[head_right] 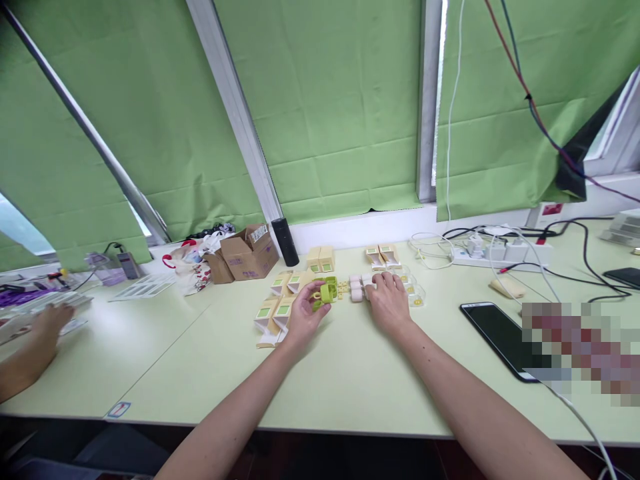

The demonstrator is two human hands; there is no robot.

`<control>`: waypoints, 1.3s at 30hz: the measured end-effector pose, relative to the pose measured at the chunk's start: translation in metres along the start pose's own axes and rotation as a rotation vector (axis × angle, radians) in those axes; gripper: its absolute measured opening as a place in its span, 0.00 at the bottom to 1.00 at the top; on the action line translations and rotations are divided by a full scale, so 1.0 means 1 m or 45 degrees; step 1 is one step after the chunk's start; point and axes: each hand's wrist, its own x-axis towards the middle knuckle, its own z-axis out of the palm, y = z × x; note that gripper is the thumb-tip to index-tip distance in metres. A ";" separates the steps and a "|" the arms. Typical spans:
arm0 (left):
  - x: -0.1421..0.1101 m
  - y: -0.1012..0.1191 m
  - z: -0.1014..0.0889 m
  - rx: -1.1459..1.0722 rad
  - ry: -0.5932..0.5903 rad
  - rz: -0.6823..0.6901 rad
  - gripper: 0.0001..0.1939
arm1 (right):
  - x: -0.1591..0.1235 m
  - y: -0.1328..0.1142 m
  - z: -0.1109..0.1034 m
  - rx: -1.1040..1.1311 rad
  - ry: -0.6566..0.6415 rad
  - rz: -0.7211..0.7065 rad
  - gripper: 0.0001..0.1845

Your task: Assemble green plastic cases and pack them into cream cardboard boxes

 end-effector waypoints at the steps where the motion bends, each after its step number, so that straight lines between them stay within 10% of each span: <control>1: 0.000 0.000 0.000 -0.010 0.004 -0.008 0.25 | 0.000 0.000 0.000 0.003 0.000 0.006 0.11; 7: -0.001 0.003 0.001 -0.112 0.014 -0.072 0.24 | 0.002 0.004 -0.004 0.332 0.124 0.246 0.08; 12: 0.000 0.006 0.001 -0.151 -0.003 -0.064 0.24 | 0.009 -0.008 -0.013 1.334 0.306 0.581 0.18; 19: 0.000 0.005 0.000 -0.156 -0.038 -0.048 0.25 | 0.010 -0.037 -0.028 2.548 -0.047 0.899 0.25; 39: -0.003 0.006 -0.001 -0.133 -0.064 -0.065 0.25 | 0.006 -0.041 -0.035 2.594 -0.166 0.852 0.31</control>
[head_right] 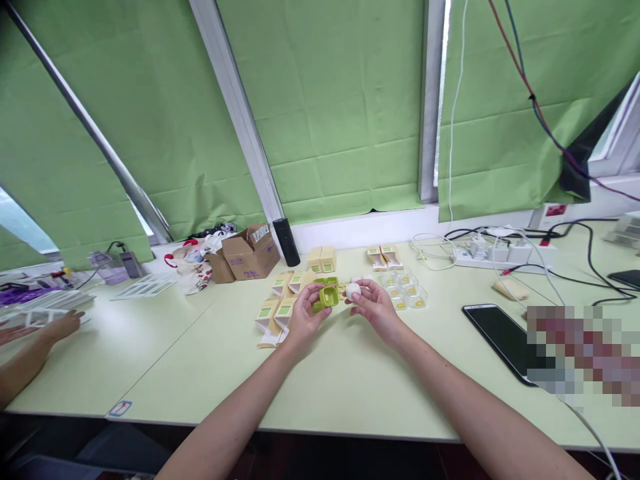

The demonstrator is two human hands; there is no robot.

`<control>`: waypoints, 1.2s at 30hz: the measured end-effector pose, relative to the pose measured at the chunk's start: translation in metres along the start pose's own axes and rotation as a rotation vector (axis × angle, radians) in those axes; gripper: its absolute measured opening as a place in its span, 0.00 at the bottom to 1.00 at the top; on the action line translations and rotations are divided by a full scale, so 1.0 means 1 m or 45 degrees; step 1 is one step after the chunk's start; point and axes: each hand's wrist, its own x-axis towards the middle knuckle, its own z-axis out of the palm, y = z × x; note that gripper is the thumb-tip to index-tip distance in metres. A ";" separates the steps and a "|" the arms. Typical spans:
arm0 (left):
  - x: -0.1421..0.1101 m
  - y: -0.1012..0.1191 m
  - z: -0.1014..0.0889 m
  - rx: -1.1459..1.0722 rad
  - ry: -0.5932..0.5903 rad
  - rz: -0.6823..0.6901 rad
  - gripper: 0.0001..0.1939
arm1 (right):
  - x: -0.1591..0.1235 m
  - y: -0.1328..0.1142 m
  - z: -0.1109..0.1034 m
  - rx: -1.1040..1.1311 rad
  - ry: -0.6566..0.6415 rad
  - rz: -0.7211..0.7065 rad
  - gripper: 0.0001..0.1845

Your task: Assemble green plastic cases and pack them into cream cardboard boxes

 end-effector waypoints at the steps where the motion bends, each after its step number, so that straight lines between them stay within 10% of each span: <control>1: 0.000 0.000 0.000 0.004 0.002 0.000 0.25 | 0.000 0.000 0.000 -0.012 0.001 -0.009 0.31; 36: -0.001 -0.001 0.001 0.199 0.065 0.025 0.24 | 0.004 0.004 -0.002 -0.117 -0.035 -0.022 0.29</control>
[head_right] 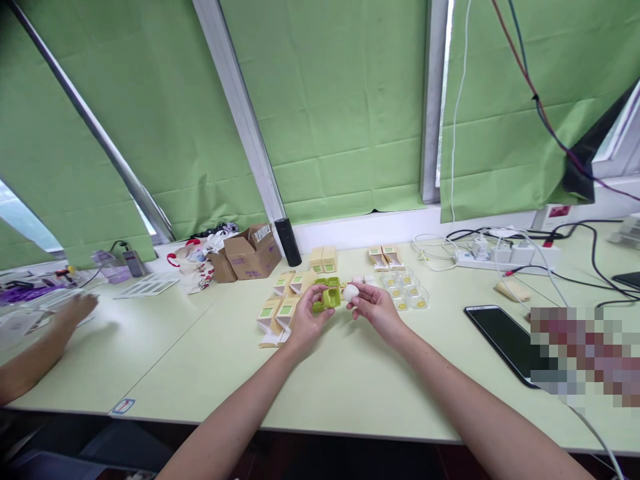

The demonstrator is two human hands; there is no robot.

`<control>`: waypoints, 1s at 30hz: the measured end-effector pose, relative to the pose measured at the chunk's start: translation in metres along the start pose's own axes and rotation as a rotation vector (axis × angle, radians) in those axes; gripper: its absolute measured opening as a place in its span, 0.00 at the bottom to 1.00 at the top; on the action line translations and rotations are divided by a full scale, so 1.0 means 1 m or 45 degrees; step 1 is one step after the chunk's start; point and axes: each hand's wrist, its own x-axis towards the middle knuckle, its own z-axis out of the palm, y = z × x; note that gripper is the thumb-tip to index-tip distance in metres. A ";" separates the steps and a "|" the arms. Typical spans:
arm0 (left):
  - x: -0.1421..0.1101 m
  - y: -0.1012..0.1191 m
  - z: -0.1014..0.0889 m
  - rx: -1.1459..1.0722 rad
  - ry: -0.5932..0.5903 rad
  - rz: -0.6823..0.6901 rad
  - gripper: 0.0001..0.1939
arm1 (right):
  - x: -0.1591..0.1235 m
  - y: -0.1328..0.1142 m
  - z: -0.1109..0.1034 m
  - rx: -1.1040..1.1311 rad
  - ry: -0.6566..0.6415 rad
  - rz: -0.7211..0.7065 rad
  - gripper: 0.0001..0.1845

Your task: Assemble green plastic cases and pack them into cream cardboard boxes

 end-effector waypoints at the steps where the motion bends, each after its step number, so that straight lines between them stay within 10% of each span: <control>1: 0.000 -0.001 0.000 0.009 0.006 0.005 0.24 | 0.001 0.001 0.000 -0.014 0.016 -0.012 0.29; 30: -0.004 0.010 0.000 0.178 -0.051 0.046 0.25 | -0.001 -0.003 0.002 -0.449 -0.030 -0.074 0.26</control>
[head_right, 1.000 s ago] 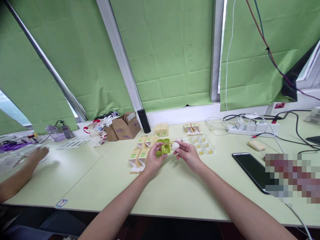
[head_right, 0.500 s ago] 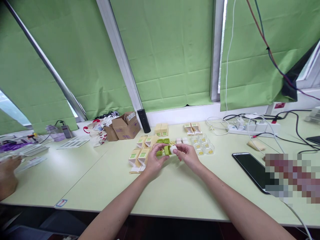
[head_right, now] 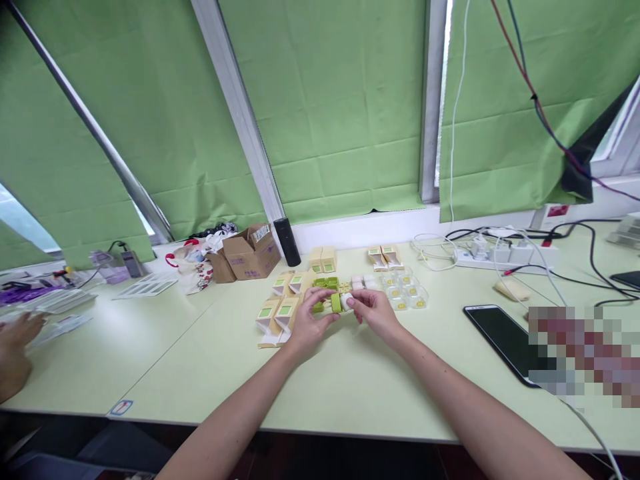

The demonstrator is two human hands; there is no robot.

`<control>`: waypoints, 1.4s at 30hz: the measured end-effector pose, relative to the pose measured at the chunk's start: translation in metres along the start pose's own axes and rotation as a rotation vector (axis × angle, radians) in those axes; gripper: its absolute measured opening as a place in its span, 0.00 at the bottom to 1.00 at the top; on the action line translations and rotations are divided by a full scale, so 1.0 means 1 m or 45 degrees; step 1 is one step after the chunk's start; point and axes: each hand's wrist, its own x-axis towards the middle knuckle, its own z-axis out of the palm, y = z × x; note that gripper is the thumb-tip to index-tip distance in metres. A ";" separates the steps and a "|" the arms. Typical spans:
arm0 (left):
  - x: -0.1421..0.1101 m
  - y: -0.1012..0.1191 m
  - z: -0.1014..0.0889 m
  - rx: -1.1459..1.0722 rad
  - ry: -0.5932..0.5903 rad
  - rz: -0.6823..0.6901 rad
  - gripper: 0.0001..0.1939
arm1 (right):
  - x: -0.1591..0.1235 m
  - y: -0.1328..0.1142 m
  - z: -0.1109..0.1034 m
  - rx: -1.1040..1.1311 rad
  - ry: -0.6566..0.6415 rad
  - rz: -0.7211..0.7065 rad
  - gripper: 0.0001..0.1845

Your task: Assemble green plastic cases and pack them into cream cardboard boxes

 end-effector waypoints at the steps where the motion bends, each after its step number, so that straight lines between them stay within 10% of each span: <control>1: 0.000 0.000 0.000 0.001 -0.002 -0.002 0.25 | 0.000 0.001 0.000 -0.012 -0.002 0.002 0.27; 42: -0.004 -0.005 0.011 0.014 0.044 0.027 0.22 | -0.004 0.006 0.017 0.236 0.095 0.048 0.32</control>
